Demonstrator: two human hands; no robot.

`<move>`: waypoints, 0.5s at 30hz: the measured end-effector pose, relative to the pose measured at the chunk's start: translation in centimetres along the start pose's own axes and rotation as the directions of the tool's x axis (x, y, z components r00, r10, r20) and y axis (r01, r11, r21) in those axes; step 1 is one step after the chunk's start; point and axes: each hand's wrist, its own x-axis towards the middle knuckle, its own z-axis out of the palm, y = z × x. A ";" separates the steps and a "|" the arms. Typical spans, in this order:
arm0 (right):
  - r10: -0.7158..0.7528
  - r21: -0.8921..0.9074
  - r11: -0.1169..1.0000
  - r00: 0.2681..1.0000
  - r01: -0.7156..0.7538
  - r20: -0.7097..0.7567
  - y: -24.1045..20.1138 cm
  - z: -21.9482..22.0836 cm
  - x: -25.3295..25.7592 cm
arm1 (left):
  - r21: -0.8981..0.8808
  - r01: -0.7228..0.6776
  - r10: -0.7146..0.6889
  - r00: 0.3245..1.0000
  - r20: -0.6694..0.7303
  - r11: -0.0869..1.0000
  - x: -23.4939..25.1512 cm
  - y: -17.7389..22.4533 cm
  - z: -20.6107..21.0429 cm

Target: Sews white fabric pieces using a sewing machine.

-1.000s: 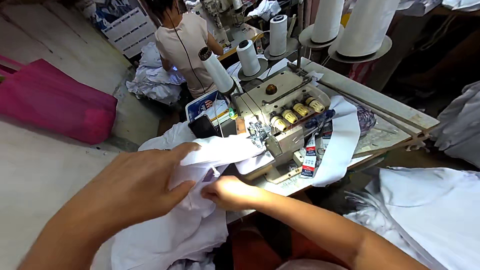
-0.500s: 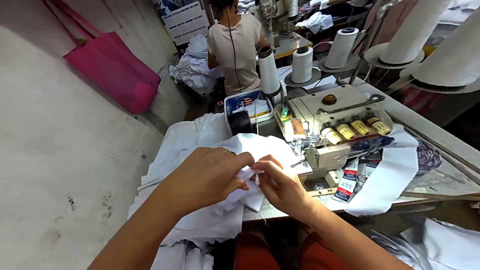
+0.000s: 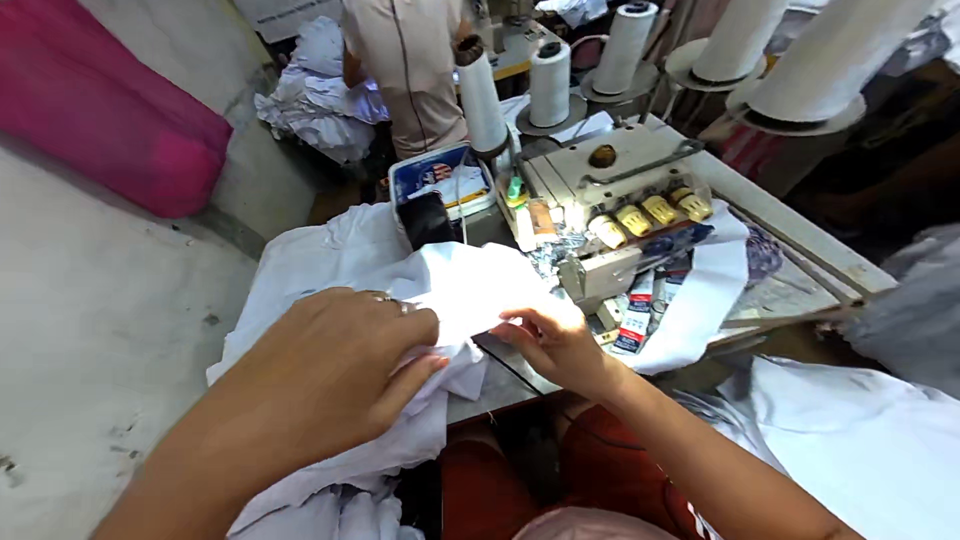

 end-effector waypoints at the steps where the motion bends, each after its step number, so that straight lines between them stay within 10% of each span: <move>1: 0.040 -0.011 0.999 0.999 -0.040 -0.004 0.8 -0.3 -0.6 | 0.002 0.001 -0.001 1.000 -0.004 1.000 -0.1 -0.3 0.1; 15: 0.185 0.098 0.979 0.982 -0.181 -0.041 2.3 -0.7 -1.1 | 0.032 0.060 -0.064 0.990 0.128 0.998 1.0 0.6 -1.8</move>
